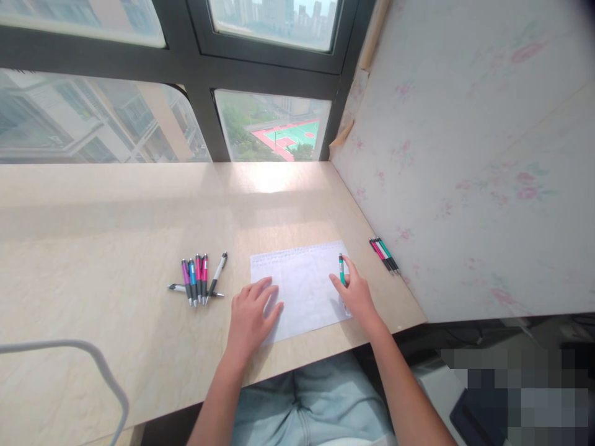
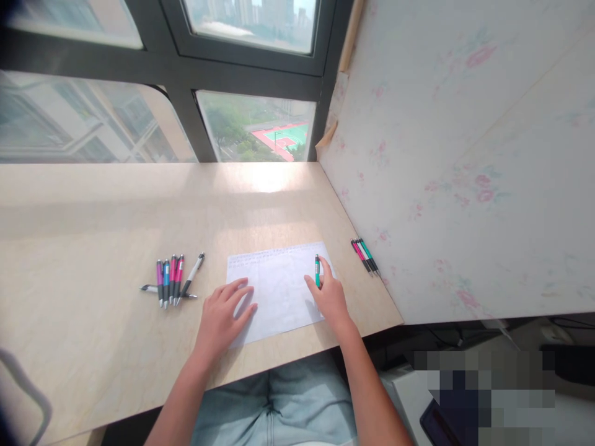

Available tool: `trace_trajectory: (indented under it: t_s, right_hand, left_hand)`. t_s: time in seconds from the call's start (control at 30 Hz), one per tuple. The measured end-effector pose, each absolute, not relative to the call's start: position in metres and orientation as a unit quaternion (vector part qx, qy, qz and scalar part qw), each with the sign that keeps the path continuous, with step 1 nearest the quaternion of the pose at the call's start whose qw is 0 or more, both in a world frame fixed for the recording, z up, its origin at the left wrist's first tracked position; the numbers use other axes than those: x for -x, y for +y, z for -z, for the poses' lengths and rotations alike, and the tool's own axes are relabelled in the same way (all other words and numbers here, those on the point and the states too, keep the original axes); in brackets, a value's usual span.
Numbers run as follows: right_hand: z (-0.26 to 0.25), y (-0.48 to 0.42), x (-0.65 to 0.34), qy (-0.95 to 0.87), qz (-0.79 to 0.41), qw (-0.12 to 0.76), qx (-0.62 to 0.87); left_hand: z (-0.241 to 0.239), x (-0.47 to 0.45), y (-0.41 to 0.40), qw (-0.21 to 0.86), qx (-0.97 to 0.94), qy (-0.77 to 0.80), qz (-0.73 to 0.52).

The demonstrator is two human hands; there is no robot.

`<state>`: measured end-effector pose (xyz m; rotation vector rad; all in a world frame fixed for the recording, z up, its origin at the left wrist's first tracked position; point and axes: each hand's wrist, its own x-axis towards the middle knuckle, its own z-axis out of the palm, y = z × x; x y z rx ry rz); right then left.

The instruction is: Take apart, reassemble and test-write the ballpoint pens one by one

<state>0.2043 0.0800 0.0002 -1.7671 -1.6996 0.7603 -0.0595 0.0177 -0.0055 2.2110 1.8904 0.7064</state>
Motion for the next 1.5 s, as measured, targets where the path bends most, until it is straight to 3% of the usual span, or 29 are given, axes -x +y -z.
trace_trajectory:
  t_s: [0.13, 0.3, 0.97, 1.5]
  right_hand:
    - [0.0, 0.09, -0.244, -0.662, -0.134, 0.157, 0.721]
    - [-0.001, 0.097, -0.279, -0.661, -0.051, 0.132, 0.737]
    - [-0.005, 0.09, -0.266, -0.622, -0.052, 0.151, 0.767]
    - [-0.009, 0.104, -0.268, -0.587, -0.032, 0.088, 0.804]
  left_hand:
    - [0.006, 0.061, 0.019, 0.067, -0.741, 0.626, -0.233]
    - [0.008, 0.061, 0.019, 0.063, -0.741, 0.626, -0.235]
    - [0.009, 0.062, 0.019, 0.068, -0.739, 0.626, -0.239]
    - [0.009, 0.062, 0.019, 0.078, -0.735, 0.625, -0.25]
